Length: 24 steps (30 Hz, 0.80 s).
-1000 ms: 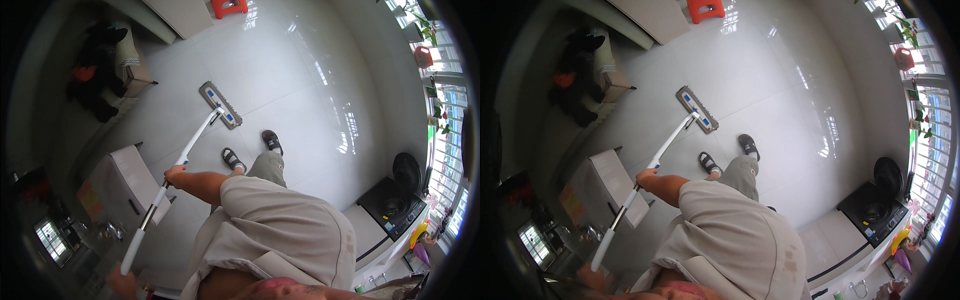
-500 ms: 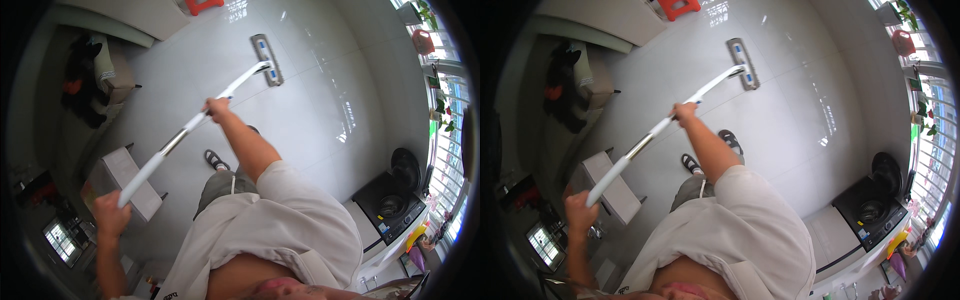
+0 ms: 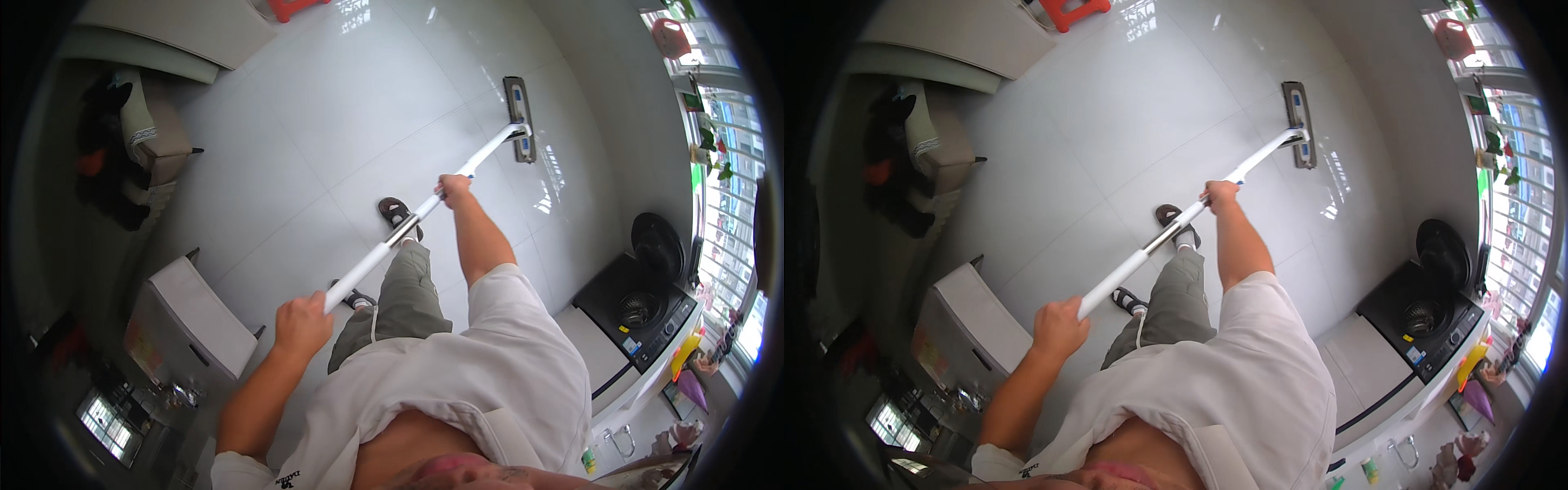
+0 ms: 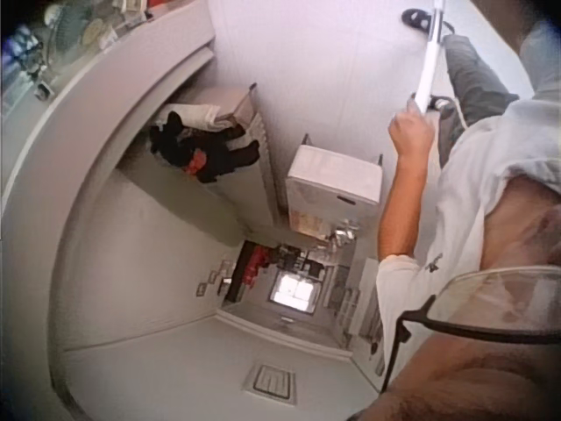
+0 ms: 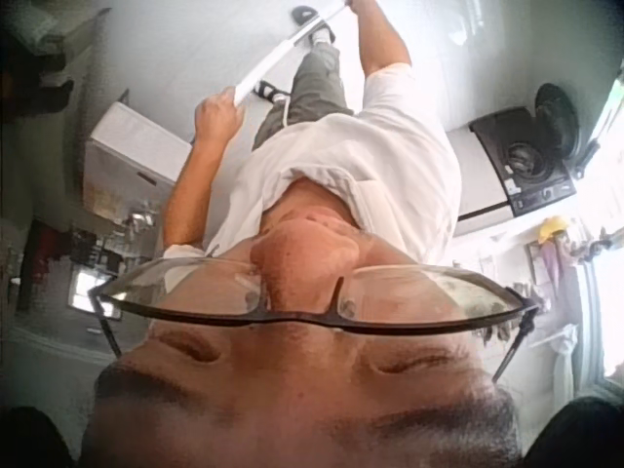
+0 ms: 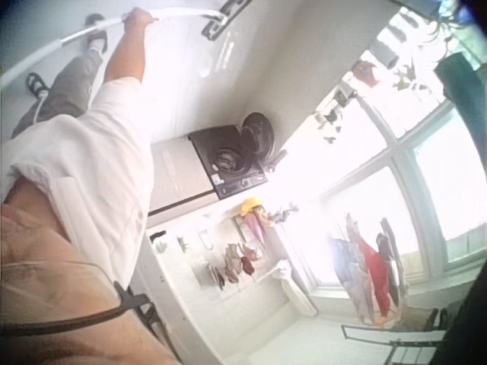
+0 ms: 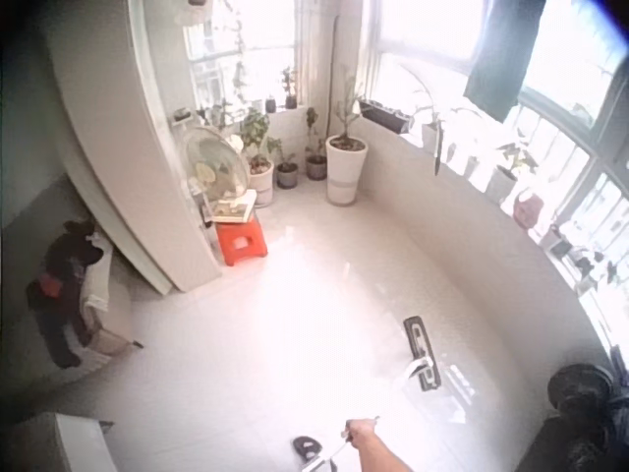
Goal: The person mops the tiled floor using a flat mop, moving a standing fan aside to clean the area beneath it.
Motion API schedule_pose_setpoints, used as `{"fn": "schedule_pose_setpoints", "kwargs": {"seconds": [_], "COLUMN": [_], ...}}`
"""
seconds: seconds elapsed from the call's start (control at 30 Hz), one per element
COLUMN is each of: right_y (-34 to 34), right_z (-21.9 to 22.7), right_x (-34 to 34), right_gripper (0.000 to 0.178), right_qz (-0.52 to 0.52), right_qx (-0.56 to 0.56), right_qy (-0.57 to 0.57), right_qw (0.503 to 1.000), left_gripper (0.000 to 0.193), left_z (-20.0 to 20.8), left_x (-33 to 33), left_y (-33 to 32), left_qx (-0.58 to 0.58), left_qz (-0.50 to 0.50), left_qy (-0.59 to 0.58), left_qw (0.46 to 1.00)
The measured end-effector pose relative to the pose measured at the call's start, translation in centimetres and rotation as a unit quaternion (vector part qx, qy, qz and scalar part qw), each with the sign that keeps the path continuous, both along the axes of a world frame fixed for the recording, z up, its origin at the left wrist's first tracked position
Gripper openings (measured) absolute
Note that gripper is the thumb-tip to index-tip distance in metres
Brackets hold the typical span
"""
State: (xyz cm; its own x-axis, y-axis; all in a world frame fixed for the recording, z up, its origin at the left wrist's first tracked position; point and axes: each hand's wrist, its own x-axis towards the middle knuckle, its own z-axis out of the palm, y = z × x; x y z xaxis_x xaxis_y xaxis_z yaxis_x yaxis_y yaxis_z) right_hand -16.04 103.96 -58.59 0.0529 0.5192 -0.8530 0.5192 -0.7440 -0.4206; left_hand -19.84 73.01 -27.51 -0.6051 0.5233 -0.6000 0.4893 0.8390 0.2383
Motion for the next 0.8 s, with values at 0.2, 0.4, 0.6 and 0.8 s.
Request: {"fn": "schedule_pose_setpoints", "kwargs": {"seconds": [0.2, 0.4, 0.6, 0.8], "right_y": [-18.2, -45.7, -60.3, -55.8], "right_z": [0.6, -0.7, 10.3, 18.6], "right_x": [0.5, 1.4, 1.5, -0.1], "right_gripper": [0.038, 0.046, 0.039, 0.049], "right_qz": [0.067, 0.079, 0.169, 0.236], "right_qx": [-0.091, -0.336, -0.427, -0.385], "right_qy": [0.019, 0.008, 0.006, 0.115], "right_qw": [0.993, 0.938, 0.888, 0.885], "left_gripper": [0.017, 0.012, 0.018, 0.022], "left_z": [4.2, 12.7, 21.5, 26.1], "left_x": [6.0, 14.7, 19.8, 15.0], "left_y": [-15.8, -32.8, -43.1, -39.5], "left_qx": [-0.053, -0.16, -0.288, -0.333], "left_qz": [0.118, 0.349, 0.36, 0.232], "left_qy": [0.028, 0.061, 0.234, 0.251], "left_qw": [0.991, 0.921, 0.856, 0.879]}}
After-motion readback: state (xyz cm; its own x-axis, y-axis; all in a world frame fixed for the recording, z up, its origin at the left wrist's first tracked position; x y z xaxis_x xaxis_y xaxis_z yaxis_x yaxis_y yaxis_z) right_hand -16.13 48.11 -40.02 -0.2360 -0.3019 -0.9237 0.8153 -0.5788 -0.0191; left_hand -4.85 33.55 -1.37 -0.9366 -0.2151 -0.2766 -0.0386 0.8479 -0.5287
